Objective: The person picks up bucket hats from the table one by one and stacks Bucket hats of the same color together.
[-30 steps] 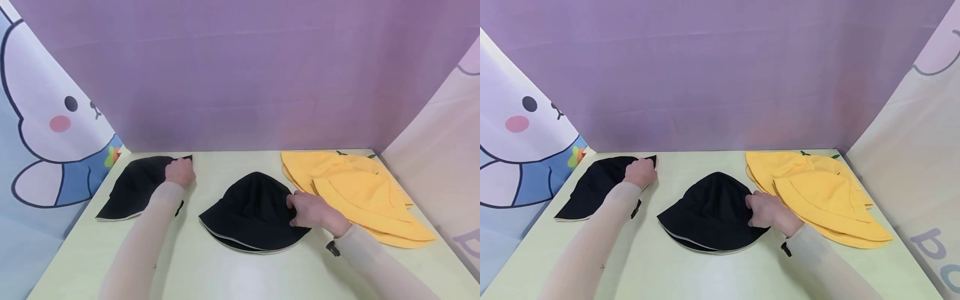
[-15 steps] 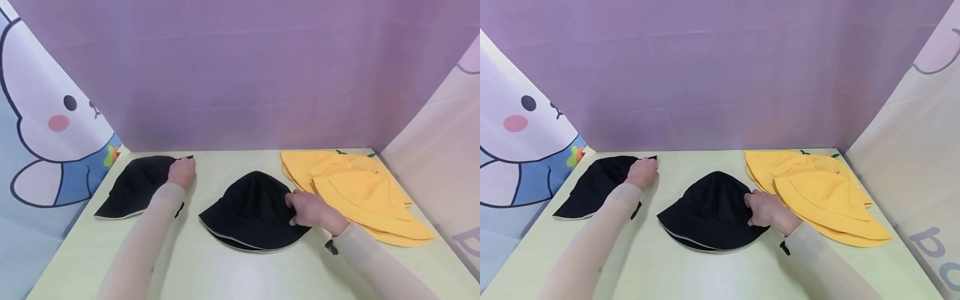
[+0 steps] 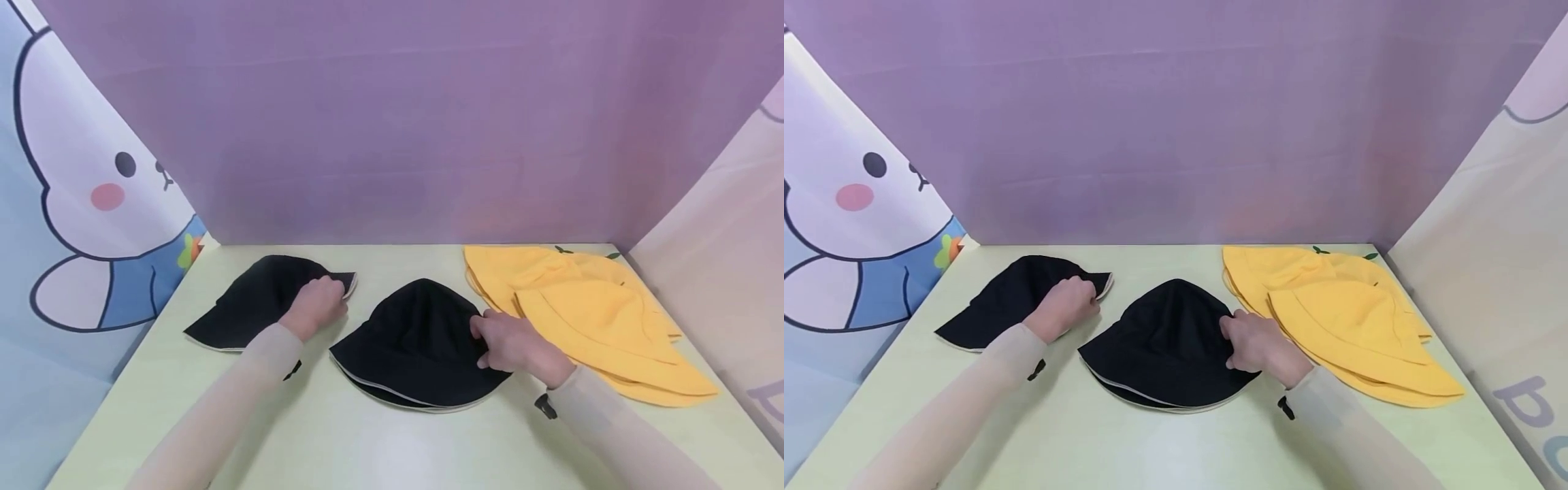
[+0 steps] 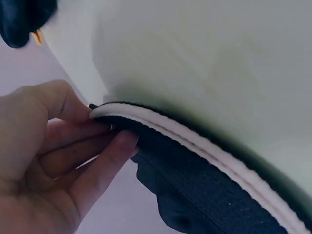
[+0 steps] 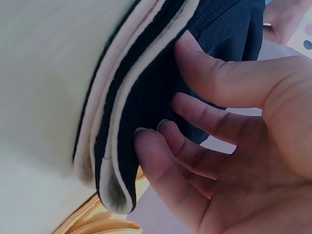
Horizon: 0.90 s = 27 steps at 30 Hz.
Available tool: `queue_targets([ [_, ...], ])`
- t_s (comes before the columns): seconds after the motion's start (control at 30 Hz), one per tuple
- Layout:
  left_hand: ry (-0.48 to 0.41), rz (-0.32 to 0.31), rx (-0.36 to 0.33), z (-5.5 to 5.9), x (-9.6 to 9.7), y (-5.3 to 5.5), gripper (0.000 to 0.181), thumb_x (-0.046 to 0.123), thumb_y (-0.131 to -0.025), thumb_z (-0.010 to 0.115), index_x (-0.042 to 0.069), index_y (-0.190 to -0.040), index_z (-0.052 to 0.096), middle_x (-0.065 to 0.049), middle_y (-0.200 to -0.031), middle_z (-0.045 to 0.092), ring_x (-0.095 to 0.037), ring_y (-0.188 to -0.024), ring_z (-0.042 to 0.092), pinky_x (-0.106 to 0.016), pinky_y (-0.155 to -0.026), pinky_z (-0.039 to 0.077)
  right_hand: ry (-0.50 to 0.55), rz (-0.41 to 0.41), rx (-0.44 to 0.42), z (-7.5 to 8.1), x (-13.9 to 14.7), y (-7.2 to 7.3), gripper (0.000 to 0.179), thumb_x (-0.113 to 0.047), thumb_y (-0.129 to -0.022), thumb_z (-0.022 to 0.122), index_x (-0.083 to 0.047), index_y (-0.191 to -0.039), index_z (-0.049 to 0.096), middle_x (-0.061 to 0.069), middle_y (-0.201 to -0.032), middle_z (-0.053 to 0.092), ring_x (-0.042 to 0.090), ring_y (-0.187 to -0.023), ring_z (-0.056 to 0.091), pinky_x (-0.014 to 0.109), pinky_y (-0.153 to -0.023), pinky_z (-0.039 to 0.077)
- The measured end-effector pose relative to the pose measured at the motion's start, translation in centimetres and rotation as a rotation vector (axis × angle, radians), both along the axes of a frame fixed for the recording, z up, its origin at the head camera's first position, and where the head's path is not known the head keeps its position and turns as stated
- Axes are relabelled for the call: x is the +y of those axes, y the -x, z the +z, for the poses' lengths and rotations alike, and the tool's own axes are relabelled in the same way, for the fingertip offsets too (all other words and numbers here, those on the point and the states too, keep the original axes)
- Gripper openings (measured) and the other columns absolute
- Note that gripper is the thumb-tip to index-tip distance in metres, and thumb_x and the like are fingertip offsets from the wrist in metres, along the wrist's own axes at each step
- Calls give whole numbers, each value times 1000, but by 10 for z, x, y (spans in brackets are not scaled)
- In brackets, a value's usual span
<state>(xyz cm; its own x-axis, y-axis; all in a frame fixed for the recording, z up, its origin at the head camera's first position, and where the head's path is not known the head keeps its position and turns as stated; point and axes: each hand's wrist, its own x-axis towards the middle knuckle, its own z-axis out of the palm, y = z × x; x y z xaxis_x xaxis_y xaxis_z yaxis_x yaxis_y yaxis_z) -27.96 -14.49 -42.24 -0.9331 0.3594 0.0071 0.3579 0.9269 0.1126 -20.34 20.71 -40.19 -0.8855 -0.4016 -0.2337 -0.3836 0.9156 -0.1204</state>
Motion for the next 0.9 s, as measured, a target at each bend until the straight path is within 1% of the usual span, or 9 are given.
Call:
queue_targets([
  [0.17, -2, -85, 17, 1, 6, -20, 26, 7, -82, 64, 12, -58, 55, -6, -62, 57, -25, -58, 57, -46, -61, 52, 7, 2, 10, -2, 1, -1, 39, -22, -75, 90, -17, -95, 57, -1, -93, 52, 17, -79, 56, 43, -68, 48],
  [0.3, 6, -155, 56, 0, 6, -32, 33, 5, -83, 64, 14, -54, 51, -3, -57, 53, -23, -54, 55, -45, -57, 51, 19, -2, 18, -2, 1, -1, 38, -22, -76, 89, -17, -96, 58, -1, -92, 51, 17, -79, 54, 41, -65, 46],
  [0.37, 1, -172, 76, -1, 5, -36, 37, 5, -84, 64, 15, -52, 49, -1, -54, 50, -22, -52, 53, -44, -56, 50, 20, -8, 22, -3, 2, -2, 37, -22, -77, 89, -17, -97, 58, -1, -92, 51, 17, -80, 54, 40, -65, 46],
  [0.5, -60, -161, 67, -3, -1, -41, 43, 5, -86, 64, 17, -49, 45, 5, -51, 42, -16, -51, 46, -37, -54, 46, 27, -16, 42, -5, 2, -6, 36, -19, -77, 88, -15, -99, 61, 1, -93, 52, 18, -80, 53, 39, -64, 47],
  [0.63, -142, -163, 18, -2, -11, -44, 41, 5, -90, 63, 16, -54, 49, 6, -55, 40, -12, -53, 42, -33, -56, 42, 35, -16, 62, -2, -1, -9, 32, -14, -78, 86, -12, -99, 63, 3, -93, 53, 20, -80, 52, 38, -66, 48],
  [0.7, -171, -159, 6, -1, -18, -44, 34, 7, -93, 63, 17, -61, 58, 8, -61, 46, -10, -57, 44, -33, -60, 44, 38, -2, 62, 1, -5, -9, 27, -11, -79, 84, -10, -96, 63, 4, -92, 53, 20, -79, 52, 38, -66, 48],
  [0.77, -192, -140, 8, 1, -28, -44, 29, 10, -95, 64, 16, -67, 63, 8, -65, 51, -9, -60, 47, -35, -65, 47, 35, 11, 54, 7, -11, -9, 20, -9, -82, 80, -10, -92, 63, 4, -89, 54, 20, -77, 52, 38, -65, 47],
  [0.83, -199, -114, 32, 3, -40, -43, 22, 12, -96, 65, 16, -74, 67, 7, -71, 56, -10, -64, 50, -37, -68, 49, 31, 24, 47, 13, -19, -7, 15, -7, -86, 77, -11, -85, 62, 3, -84, 55, 20, -75, 51, 38, -64, 47],
  [0.9, -198, -86, 55, 5, -53, -41, 17, 13, -96, 65, 15, -79, 69, 6, -75, 59, -12, -66, 53, -40, -69, 51, 26, 36, 44, 21, -29, -3, 19, -7, -89, 73, -14, -77, 59, 1, -79, 55, 20, -72, 51, 38, -62, 46],
])
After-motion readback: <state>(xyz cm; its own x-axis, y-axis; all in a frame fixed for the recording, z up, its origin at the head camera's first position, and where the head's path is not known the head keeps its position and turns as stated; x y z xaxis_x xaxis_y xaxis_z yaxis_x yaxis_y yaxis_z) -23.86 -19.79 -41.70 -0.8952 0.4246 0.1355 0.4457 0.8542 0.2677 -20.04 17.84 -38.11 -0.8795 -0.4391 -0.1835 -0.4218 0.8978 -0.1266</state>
